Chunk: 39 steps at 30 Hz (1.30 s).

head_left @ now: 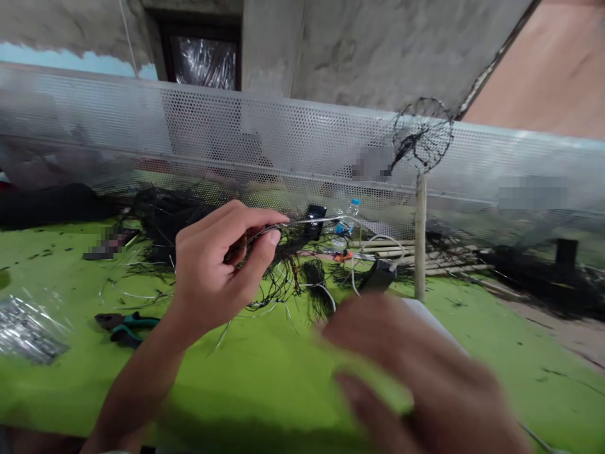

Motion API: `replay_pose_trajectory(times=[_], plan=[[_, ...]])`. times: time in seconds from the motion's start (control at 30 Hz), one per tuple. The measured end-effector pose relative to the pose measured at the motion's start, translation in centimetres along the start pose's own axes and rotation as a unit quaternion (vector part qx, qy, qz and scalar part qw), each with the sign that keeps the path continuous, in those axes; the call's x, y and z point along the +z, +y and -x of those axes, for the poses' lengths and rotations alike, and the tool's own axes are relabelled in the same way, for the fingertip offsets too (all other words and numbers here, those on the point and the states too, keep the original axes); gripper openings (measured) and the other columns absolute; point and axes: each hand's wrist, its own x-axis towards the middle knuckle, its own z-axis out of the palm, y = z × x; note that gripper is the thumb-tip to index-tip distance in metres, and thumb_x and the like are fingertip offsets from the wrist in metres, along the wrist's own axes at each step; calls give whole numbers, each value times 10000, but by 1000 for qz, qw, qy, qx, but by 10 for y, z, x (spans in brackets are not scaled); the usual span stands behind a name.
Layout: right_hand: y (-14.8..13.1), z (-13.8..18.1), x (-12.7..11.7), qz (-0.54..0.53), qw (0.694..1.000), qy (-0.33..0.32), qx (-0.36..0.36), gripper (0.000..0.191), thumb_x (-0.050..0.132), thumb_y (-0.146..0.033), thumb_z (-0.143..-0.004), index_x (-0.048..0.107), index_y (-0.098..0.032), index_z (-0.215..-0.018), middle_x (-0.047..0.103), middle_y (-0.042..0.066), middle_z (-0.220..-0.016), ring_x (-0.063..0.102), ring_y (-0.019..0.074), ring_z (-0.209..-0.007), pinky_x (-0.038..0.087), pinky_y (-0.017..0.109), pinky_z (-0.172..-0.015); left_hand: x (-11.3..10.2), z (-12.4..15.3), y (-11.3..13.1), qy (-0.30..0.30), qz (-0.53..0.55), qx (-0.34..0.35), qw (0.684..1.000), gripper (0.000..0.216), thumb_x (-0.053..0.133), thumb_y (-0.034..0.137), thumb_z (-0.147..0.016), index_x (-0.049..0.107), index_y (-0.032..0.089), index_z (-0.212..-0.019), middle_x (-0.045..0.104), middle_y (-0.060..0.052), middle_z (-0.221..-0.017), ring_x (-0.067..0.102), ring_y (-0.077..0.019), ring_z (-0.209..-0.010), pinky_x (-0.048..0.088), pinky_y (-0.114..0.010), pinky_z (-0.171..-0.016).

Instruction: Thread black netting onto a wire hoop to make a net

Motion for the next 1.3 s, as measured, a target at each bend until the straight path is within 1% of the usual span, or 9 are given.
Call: replay_pose_trajectory(times=[0.07, 0.17, 0.3, 0.43, 0.6, 0.73, 1.0, 1.17, 1.3], plan=[[20, -37, -17, 107, 989, 103, -1, 309, 647, -246, -969, 685, -220, -1274, 734, 114, -1202, 684, 300, -1119, 518, 454, -990, 0, 1, 2, -2, 0, 7, 1000, 87, 660, 261, -978, 743, 269, -1001, 612, 26, -734, 439, -79, -543, 397, -273, -483], [46, -69, -15, 114, 988, 89, -44, 264, 644, -329, -991, 691, -200, -1216, 744, 101, -1047, 699, 274, -979, 540, 412, -841, 3, 2, 1, -2, 32, 48, 998, 87, 701, 228, -940, 746, 237, -1013, 649, 31, -756, 455, -66, -536, 397, -254, -473], [68, -68, -4, -23, 995, 40, -94, 62, 649, -235, -999, 694, -213, -962, 627, -42, -638, 520, 88, -497, 417, 244, -519, 10, 2, -10, 25, 61, 171, 983, 137, 763, 139, -862, 739, 182, -990, 727, 8, -787, 617, -94, -633, 482, -245, -548], [83, -60, -1, -10, 981, 71, -179, 65, 669, -245, -968, 687, -210, -917, 610, -17, -654, 513, 104, -535, 393, 278, -533, 15, 1, -18, 27, 74, 248, 966, 160, 817, 137, -827, 718, 151, -952, 755, -5, -758, 653, -109, -607, 457, -263, -505], [95, -65, 7, 92, 947, 168, -258, 285, 656, -458, -938, 656, -225, -773, 509, -16, -562, 460, 141, -510, 352, 341, -528, 17, -1, -21, 18, 101, 287, 953, 141, 808, 136, -842, 673, 155, -877, 728, 23, -675, 651, -100, -558, 435, -273, -472], [97, -73, 8, 140, 907, 212, -335, 422, 548, -507, -990, 615, -229, -679, 476, -12, -489, 427, 144, -456, 304, 339, -470, 15, -1, -22, -3, 98, 320, 942, 156, 815, 160, -847, 659, 150, -854, 737, 16, -686, 647, -94, -540, 451, -275, -472], [107, -70, 6, 211, 843, 280, -408, 456, 489, -518, -1026, 572, -224, -687, 415, -23, -484, 360, 134, -447, 234, 337, -451, 13, 5, -23, -52, 91, 323, 940, 148, 807, 247, -887, 695, 171, -947, 744, 12, -708, 658, -92, -556, 474, -267, -500], [110, -65, 9, 219, 840, 294, -399, 407, 610, -448, -940, 537, -235, -601, 404, -17, -486, 322, 133, -446, 201, 341, -440, 16, 8, -23, -68, 97, 317, 941, 177, 826, 260, -869, 702, 165, -952, 735, 12, -695, 627, -91, -526, 444, -273, -501], [111, -62, 11, 205, 850, 295, -384, 426, 667, -504, -892, 548, -246, -575, 389, -7, -477, 331, 145, -435, 188, 358, -451, 18, 5, -22, -62, 119, 321, 938, 167, 840, 248, -850, 716, 162, -922, 737, 9, -672, 610, -92, -482, 431, -282, -457]])
